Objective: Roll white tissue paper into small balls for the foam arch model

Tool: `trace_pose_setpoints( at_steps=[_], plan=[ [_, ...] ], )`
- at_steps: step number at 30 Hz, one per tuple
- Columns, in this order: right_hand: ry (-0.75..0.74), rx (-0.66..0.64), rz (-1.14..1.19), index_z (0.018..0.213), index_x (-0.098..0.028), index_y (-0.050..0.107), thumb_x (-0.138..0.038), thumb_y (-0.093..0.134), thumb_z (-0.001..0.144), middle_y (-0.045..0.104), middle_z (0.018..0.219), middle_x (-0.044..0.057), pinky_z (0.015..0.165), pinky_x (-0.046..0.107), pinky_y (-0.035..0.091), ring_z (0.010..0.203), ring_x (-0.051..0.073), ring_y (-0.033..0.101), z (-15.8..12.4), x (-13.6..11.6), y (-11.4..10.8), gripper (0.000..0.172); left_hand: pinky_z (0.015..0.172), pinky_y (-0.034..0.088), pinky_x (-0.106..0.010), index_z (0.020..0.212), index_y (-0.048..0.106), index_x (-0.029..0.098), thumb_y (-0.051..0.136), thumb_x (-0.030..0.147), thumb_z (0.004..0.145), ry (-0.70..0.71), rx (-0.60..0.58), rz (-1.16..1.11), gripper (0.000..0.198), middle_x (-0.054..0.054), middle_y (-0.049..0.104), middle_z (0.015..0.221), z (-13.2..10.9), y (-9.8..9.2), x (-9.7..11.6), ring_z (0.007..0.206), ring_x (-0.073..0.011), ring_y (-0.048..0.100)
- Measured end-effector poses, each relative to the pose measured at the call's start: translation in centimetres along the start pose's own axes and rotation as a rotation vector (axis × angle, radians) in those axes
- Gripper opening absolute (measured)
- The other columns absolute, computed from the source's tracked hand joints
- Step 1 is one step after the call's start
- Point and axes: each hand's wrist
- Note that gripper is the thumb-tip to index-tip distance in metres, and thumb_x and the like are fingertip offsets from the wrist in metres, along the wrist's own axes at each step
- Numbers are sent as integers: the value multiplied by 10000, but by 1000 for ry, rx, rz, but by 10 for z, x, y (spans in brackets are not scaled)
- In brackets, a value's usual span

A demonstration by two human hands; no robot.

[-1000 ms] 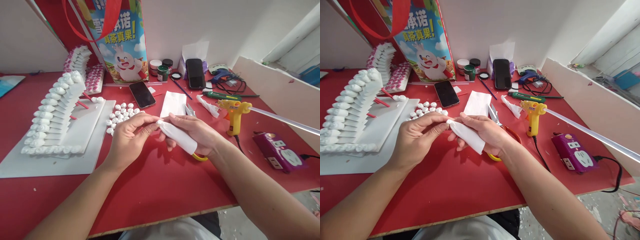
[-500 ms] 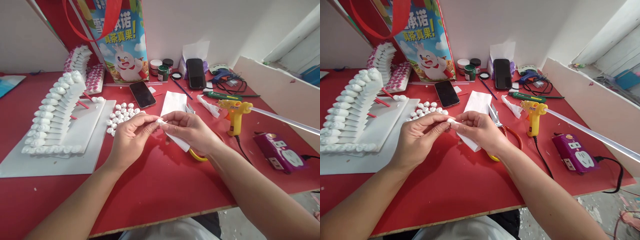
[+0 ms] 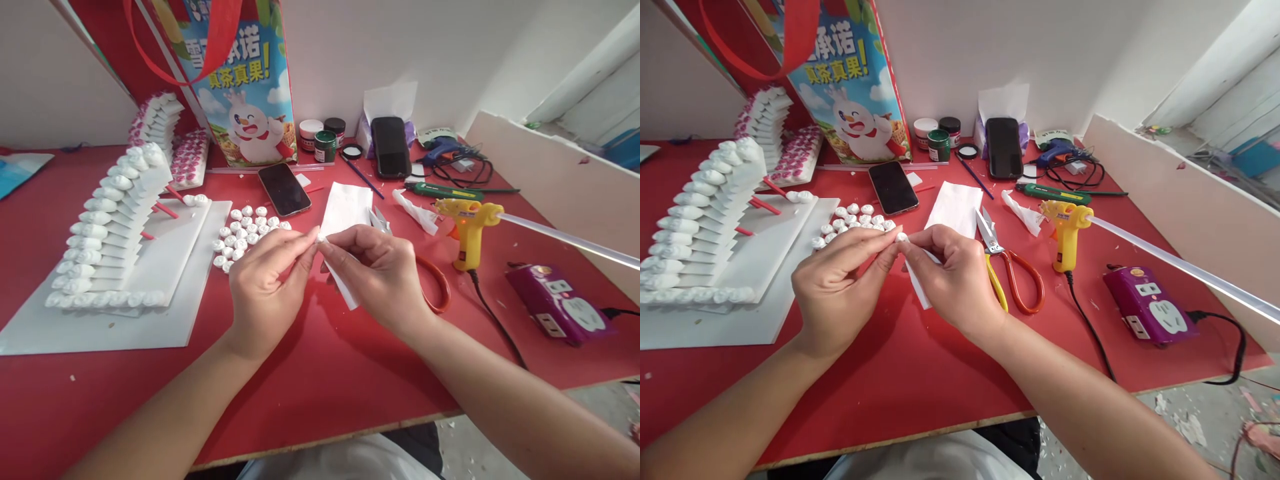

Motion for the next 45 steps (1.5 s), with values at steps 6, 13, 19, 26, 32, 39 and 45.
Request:
trace_pose_setpoints(
  at_steps=[6, 13, 19, 26, 32, 39, 45],
  plan=[
    [-50, -84, -77, 828, -165, 724, -366, 756, 892, 699, 719, 26, 544, 255, 440, 610, 128, 583, 4, -4, -12, 213, 816, 614, -268, 1022, 824, 238, 718, 171, 936, -145, -124, -237, 152, -15, 810, 940, 4, -5, -3, 853, -155, 752],
    [-33, -158, -151, 838, -149, 731, -342, 739, 901, 753, 781, 49, 589, 254, 473, 667, 139, 628, 9, -3, -15, 204, 772, 635, -302, 965, 842, 235, 773, 260, 898, -437, -306, -481, 100, -12, 809, 862, 11, -9, -14, 806, -185, 756],
    [359, -226, 249, 880, -179, 699, -559, 800, 818, 765, 813, 67, 554, 298, 553, 615, 197, 707, 18, -6, -20, 397, 784, 590, -272, 996, 815, 229, 708, 265, 947, -311, -179, -333, 123, -6, 767, 869, 8, -6, -12, 790, -152, 706],
    [455, -273, 337, 823, -157, 681, -436, 941, 659, 751, 781, 40, 519, 244, 532, 563, 152, 689, 23, -6, -21, 415, 784, 579, -235, 999, 809, 219, 702, 230, 951, -288, -199, -315, 118, 0, 764, 883, 8, -6, -13, 808, -133, 699],
    [147, -56, 108, 693, -150, 675, -262, 877, 721, 646, 600, -24, 472, 195, 392, 530, 79, 534, 15, -2, -8, 233, 770, 595, -230, 1018, 820, 201, 710, 198, 939, -290, -138, -279, 135, -6, 789, 875, 4, 0, -2, 795, -140, 733],
    [-29, 15, -35, 822, -141, 729, -275, 751, 861, 697, 705, 13, 522, 233, 434, 603, 112, 579, 2, -2, 0, 141, 751, 557, -221, 1107, 798, 172, 672, 86, 944, 89, 26, -1, 223, -36, 775, 910, -1, 6, -2, 783, -115, 703],
    [-106, -7, -68, 798, -147, 706, -244, 734, 882, 686, 701, 6, 522, 235, 441, 606, 112, 585, 4, -4, -9, 131, 795, 570, -217, 1167, 792, 202, 669, 77, 944, 62, -49, -120, 283, -43, 788, 988, 0, 2, -1, 856, -124, 730]
  ],
)
Point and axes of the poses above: each hand's wrist, its own z-axis towards the middle knuckle, its own y-axis out of the palm, x = y × z
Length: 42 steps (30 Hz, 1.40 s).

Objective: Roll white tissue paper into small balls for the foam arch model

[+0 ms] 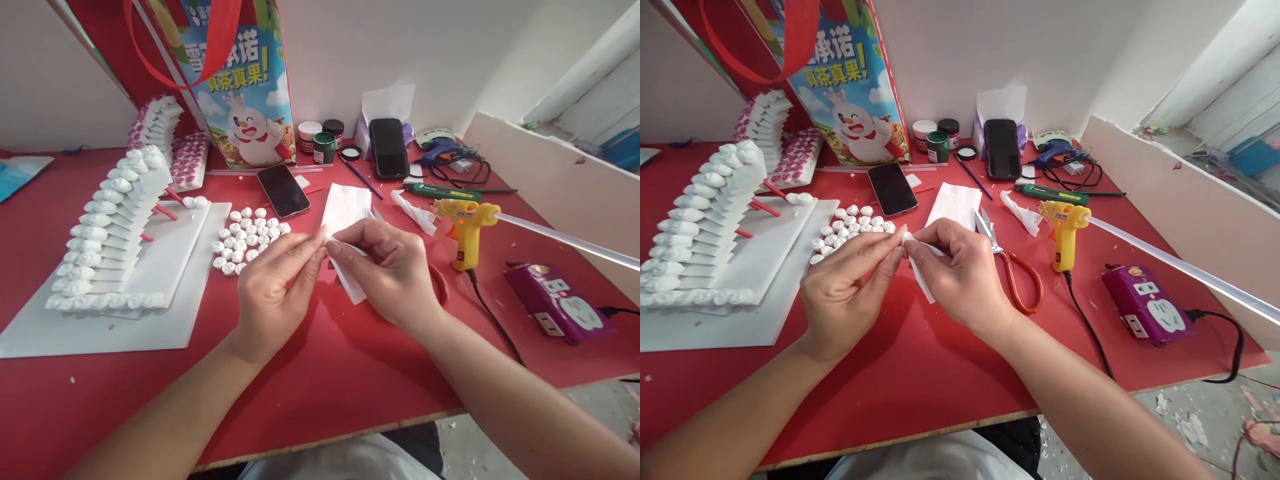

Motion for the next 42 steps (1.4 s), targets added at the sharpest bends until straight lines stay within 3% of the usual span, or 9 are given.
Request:
trace_pose_setpoints(
  at_steps=[4, 6, 9, 12, 15, 18, 28, 35, 42],
  plan=[
    [-56, -112, -56, 836, -141, 716, -215, 699, 911, 716, 737, 15, 558, 234, 467, 644, 117, 616, 2, 1, -7, 106, 772, 601, -238, 1006, 835, 236, 772, 211, 900, -412, -118, -380, 125, 0, 789, 861, 5, -6, -8, 792, -135, 730],
    [-72, -149, -74, 857, -137, 728, -221, 688, 927, 744, 785, 33, 603, 245, 494, 680, 126, 639, 3, 1, -8, 116, 736, 598, -255, 1009, 839, 251, 771, 235, 903, -487, -180, -464, 127, 4, 769, 816, 7, -8, -11, 749, -137, 708],
    [2, -174, -6, 867, -142, 743, -269, 729, 914, 761, 818, 48, 638, 260, 513, 709, 146, 661, 4, 0, -9, 136, 714, 575, -261, 1011, 838, 256, 739, 213, 923, -365, -162, -356, 139, 0, 744, 817, 8, -10, -11, 739, -133, 671],
    [281, -221, 251, 844, -151, 720, -415, 742, 910, 743, 779, 62, 637, 293, 554, 672, 179, 685, 11, -1, -12, 272, 740, 571, -269, 1016, 821, 253, 708, 220, 947, -235, -71, -198, 136, 2, 746, 864, 7, -10, -8, 762, -134, 670],
    [603, -381, 565, 912, -160, 686, -502, 496, 1036, 748, 796, 97, 693, 388, 619, 667, 223, 730, 19, -1, -16, 411, 788, 575, -288, 1010, 803, 257, 687, 245, 966, -231, -63, -142, 125, 3, 755, 896, 7, -9, -6, 826, -153, 696],
    [721, -554, 737, 1012, -157, 665, -400, 275, 1101, 751, 818, 107, 749, 442, 636, 697, 233, 756, 24, 2, -18, 468, 804, 573, -294, 999, 798, 260, 672, 213, 973, -243, -120, -168, 137, -3, 762, 927, 8, -10, -5, 869, -163, 703],
    [553, -509, 642, 965, -132, 701, -335, 552, 1037, 615, 804, 16, 691, 314, 621, 611, 105, 543, 17, 5, -14, 262, 817, 560, -273, 1012, 811, 250, 682, 202, 963, -253, -113, -182, 146, 4, 751, 854, 7, -9, -8, 838, -151, 684],
    [240, -412, 197, 774, -159, 677, -508, 699, 933, 596, 733, -10, 647, 248, 524, 602, 93, 538, 15, 2, -11, 384, 783, 599, -280, 1002, 831, 262, 738, 313, 926, -373, -49, -163, 131, -2, 781, 889, 5, -7, -10, 853, -172, 718],
    [76, -88, -139, 720, -151, 732, -326, 696, 924, 606, 561, -16, 494, 244, 395, 473, 93, 518, 5, 2, -2, 271, 717, 586, -255, 1019, 824, 245, 750, 302, 921, -482, -37, -281, 136, 3, 776, 856, 1, -1, -4, 751, -140, 696]
  ],
)
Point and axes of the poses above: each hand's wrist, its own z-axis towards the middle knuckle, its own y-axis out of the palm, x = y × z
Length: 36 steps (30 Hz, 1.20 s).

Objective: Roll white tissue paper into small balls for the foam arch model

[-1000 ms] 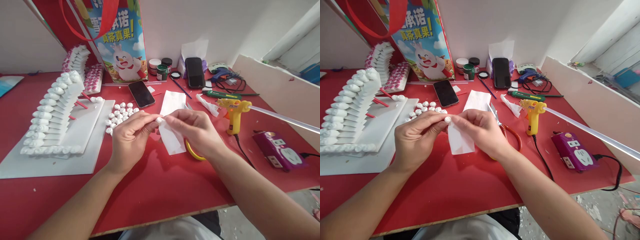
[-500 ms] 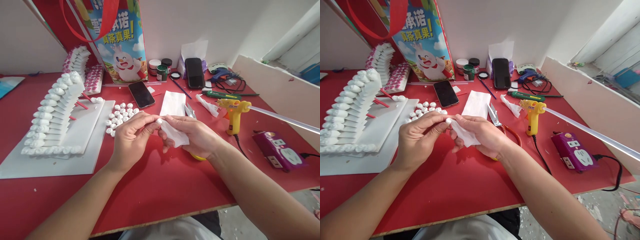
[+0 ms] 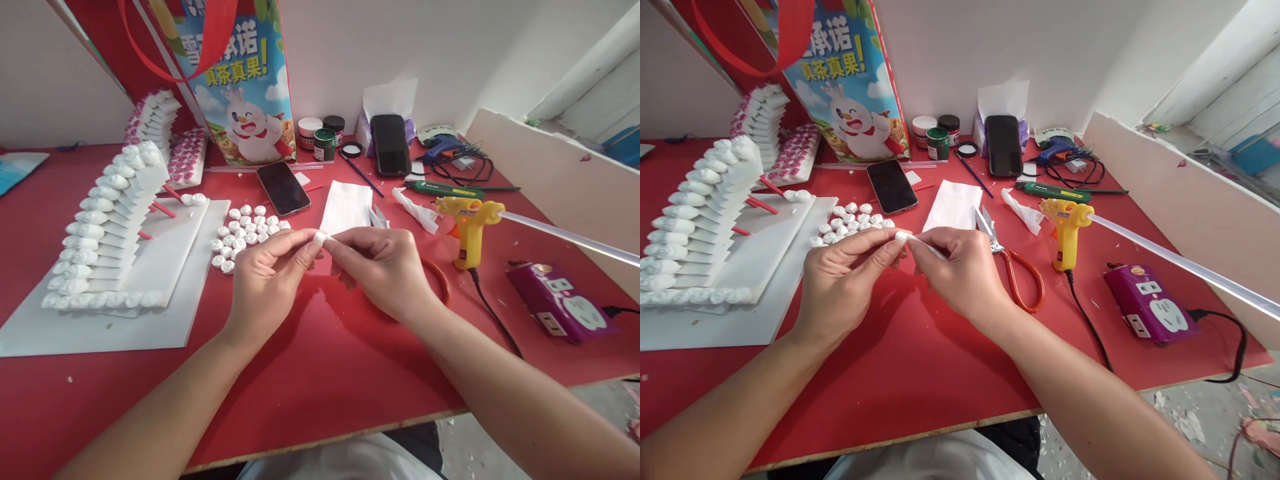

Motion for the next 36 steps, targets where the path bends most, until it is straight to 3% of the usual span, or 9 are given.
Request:
trace_pose_setpoints(
  at_steps=[2, 5, 13, 15, 20, 23, 27, 32, 36],
  plan=[
    [-84, 73, -100, 734, -154, 753, -267, 666, 926, 581, 535, -21, 493, 242, 378, 483, 92, 503, -4, 0, 3, 239, 730, 577, -259, 1002, 820, 228, 735, 270, 931, 36, 6, 35, 119, -1, 763, 842, -1, 2, 4, 764, -144, 693],
    [-190, 69, -142, 776, -157, 769, -243, 633, 947, 599, 562, -13, 525, 242, 411, 519, 99, 527, -8, -1, 5, 235, 752, 571, -270, 999, 812, 218, 710, 225, 946, 175, 42, 151, 115, -11, 764, 879, -2, 3, 8, 795, -150, 696],
    [-256, 58, -106, 800, -161, 740, -233, 610, 989, 671, 662, 9, 585, 250, 475, 587, 113, 609, -11, -4, 3, 241, 775, 579, -259, 1150, 789, 244, 681, 83, 937, 615, 156, 430, 288, -30, 787, 952, -4, 3, 1, 825, -140, 723],
    [-278, 50, -122, 835, -166, 753, -224, 620, 987, 689, 687, 11, 581, 250, 473, 598, 116, 619, -9, -3, -1, 210, 752, 579, -252, 1151, 790, 244, 670, 91, 947, 585, 105, 395, 282, -33, 787, 946, -4, 2, 4, 803, -136, 719],
    [-344, -34, -186, 829, -174, 763, -232, 624, 987, 696, 697, 17, 588, 257, 467, 593, 117, 601, -4, 0, -10, 218, 696, 593, -255, 1050, 818, 261, 705, 208, 952, 205, -111, 71, 159, -8, 767, 873, 3, -6, 8, 713, -128, 699],
    [-365, -35, -202, 799, -163, 758, -210, 624, 980, 689, 670, 14, 603, 257, 472, 582, 113, 602, -3, 2, -7, 230, 708, 585, -249, 1075, 819, 276, 671, 190, 971, 213, -155, 81, 201, -3, 755, 877, 4, -7, 6, 726, -123, 699],
    [-147, -53, 2, 794, -168, 760, -307, 674, 963, 716, 687, 15, 612, 262, 521, 562, 127, 645, -1, -1, -5, 235, 759, 577, -268, 1084, 814, 261, 657, 194, 977, 330, -53, 238, 201, -15, 770, 889, 2, -5, 5, 790, -149, 709],
    [402, -300, 557, 868, -127, 760, -548, 640, 959, 779, 783, 98, 687, 338, 634, 606, 190, 728, 11, -5, -16, 446, 819, 594, -286, 1055, 812, 245, 714, 291, 944, 181, 18, 215, 154, -16, 794, 940, 2, -7, 1, 875, -186, 735],
    [500, -368, 711, 892, -107, 769, -439, 707, 934, 779, 819, 105, 682, 323, 649, 627, 177, 716, 14, 0, -21, 340, 782, 599, -278, 1036, 815, 238, 719, 307, 938, 95, -15, 148, 153, -15, 791, 919, 4, -9, 0, 831, -177, 729]
  ],
)
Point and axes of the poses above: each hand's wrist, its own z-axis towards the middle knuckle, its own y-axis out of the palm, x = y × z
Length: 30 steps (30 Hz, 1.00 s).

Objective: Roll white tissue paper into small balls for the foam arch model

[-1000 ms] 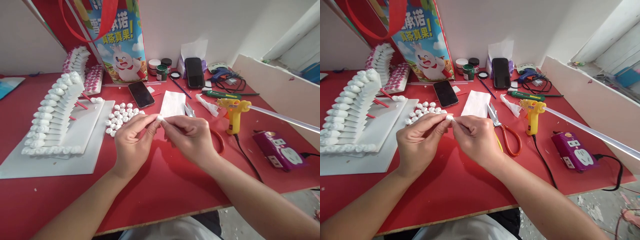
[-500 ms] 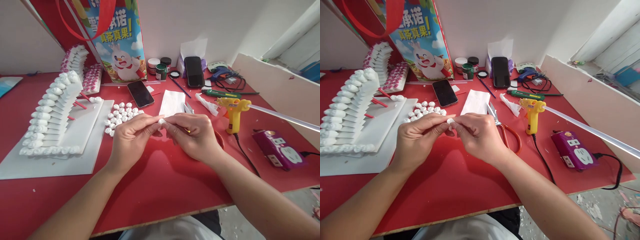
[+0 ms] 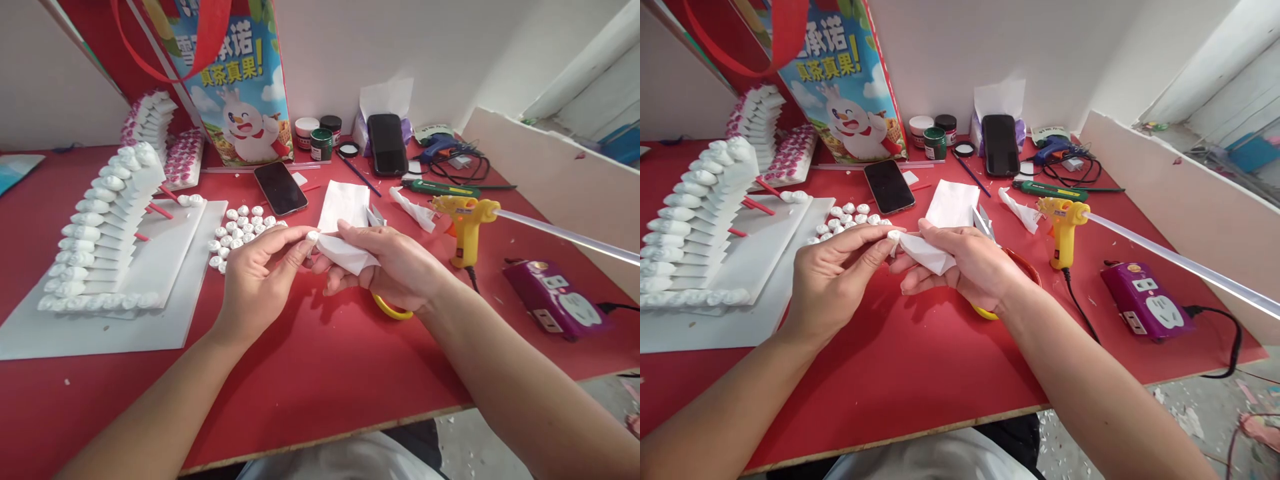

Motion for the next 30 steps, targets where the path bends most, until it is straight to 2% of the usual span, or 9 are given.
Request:
trace_pose_setpoints(
  at_steps=[3, 8, 12, 15, 19, 23, 25, 27, 30],
  plan=[
    [-55, -4, -24, 828, -117, 787, -400, 793, 868, 740, 794, 67, 669, 287, 641, 583, 116, 625, 1, 3, -1, 286, 755, 593, -272, 1028, 816, 234, 714, 296, 939, -23, -20, -28, 148, -15, 783, 895, 1, 0, 1, 795, -166, 711],
    [-160, 15, -180, 815, -158, 802, -449, 866, 774, 661, 716, 2, 618, 258, 593, 568, 83, 528, 2, 6, 3, 300, 711, 570, -248, 1023, 808, 214, 714, 268, 936, -28, -16, -56, 139, 4, 747, 814, 2, 1, 3, 721, -136, 673],
    [-292, 92, -418, 875, -153, 788, -481, 820, 826, 672, 695, -13, 586, 248, 530, 524, 79, 547, 0, 7, 7, 334, 705, 563, -247, 1028, 807, 220, 723, 259, 929, -17, 4, -36, 135, 7, 751, 833, 0, 2, 4, 712, -133, 671],
    [-336, 207, -481, 872, -141, 733, -450, 818, 841, 704, 682, -8, 516, 244, 496, 460, 93, 599, -2, 10, 13, 322, 708, 556, -248, 1038, 804, 217, 715, 240, 935, 29, 18, 10, 138, 4, 751, 850, -2, 3, 5, 705, -128, 664],
    [-418, 293, -456, 812, -137, 672, -411, 811, 858, 694, 633, -9, 461, 228, 479, 424, 102, 613, -4, 17, 21, 311, 745, 556, -254, 1051, 799, 200, 670, 194, 964, 184, 55, 146, 156, -18, 750, 864, -3, 6, 5, 747, -137, 684],
    [-517, 289, -421, 849, -137, 682, -366, 762, 908, 715, 678, 0, 479, 234, 507, 446, 111, 648, -5, 24, 26, 250, 761, 560, -237, 1146, 777, 186, 647, 93, 960, 479, 154, 336, 246, -36, 769, 915, -4, 10, 3, 793, -133, 718],
    [-551, 300, -424, 859, -139, 684, -334, 751, 918, 723, 702, 2, 487, 234, 515, 461, 114, 664, -6, 25, 26, 215, 771, 566, -229, 1214, 754, 180, 640, 50, 952, 578, 172, 401, 314, -49, 781, 961, -6, 11, 3, 807, -127, 730],
    [-569, 311, -449, 855, -140, 680, -304, 754, 914, 712, 687, -6, 481, 230, 511, 453, 109, 656, -7, 23, 25, 189, 797, 579, -228, 1242, 746, 192, 628, 44, 959, 568, 149, 401, 340, -54, 794, 1009, -7, 11, 4, 848, -131, 746],
    [-549, 279, -517, 847, -143, 676, -285, 734, 925, 699, 661, -9, 450, 224, 492, 433, 99, 628, -9, 18, 21, 172, 827, 606, -233, 1146, 793, 230, 671, 115, 960, 372, 80, 241, 250, -21, 816, 1013, -6, 7, 6, 886, -145, 764]
  ],
)
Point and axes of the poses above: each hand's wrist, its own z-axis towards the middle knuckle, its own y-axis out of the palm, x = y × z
